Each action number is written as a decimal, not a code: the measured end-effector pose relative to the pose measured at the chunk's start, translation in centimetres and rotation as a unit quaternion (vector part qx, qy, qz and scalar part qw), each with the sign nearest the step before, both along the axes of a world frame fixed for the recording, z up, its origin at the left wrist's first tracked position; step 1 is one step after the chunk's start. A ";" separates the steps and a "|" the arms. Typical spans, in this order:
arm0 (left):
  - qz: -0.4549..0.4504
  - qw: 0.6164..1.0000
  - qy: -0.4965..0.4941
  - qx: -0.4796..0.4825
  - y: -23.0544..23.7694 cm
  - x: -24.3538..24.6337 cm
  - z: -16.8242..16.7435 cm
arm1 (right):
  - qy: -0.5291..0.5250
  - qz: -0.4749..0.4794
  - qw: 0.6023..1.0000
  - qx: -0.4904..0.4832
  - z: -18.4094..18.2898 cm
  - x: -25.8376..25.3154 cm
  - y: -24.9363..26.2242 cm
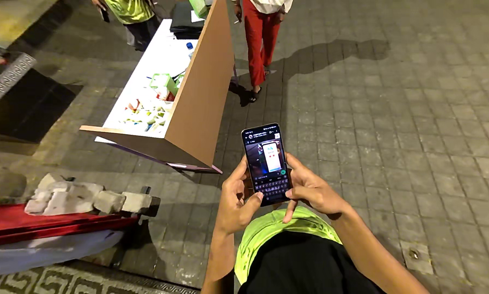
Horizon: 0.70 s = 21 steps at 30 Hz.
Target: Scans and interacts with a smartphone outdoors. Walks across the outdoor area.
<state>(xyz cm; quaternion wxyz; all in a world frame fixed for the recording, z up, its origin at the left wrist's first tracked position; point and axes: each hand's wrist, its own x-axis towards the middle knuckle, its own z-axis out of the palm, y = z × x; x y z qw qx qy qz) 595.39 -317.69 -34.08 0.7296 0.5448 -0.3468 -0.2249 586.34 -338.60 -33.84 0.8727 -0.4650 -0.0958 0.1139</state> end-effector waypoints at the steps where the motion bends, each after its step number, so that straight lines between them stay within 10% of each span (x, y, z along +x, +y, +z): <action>1: 0.003 1.000 -0.002 -0.005 0.0 -0.1 -0.1 | -0.001 -0.002 1.000 -0.005 0.1 0.0 0.0; 21: 0.009 1.000 -0.002 0.016 0.0 0.2 -0.6 | 0.010 -0.051 0.997 -0.064 -0.1 0.1 0.7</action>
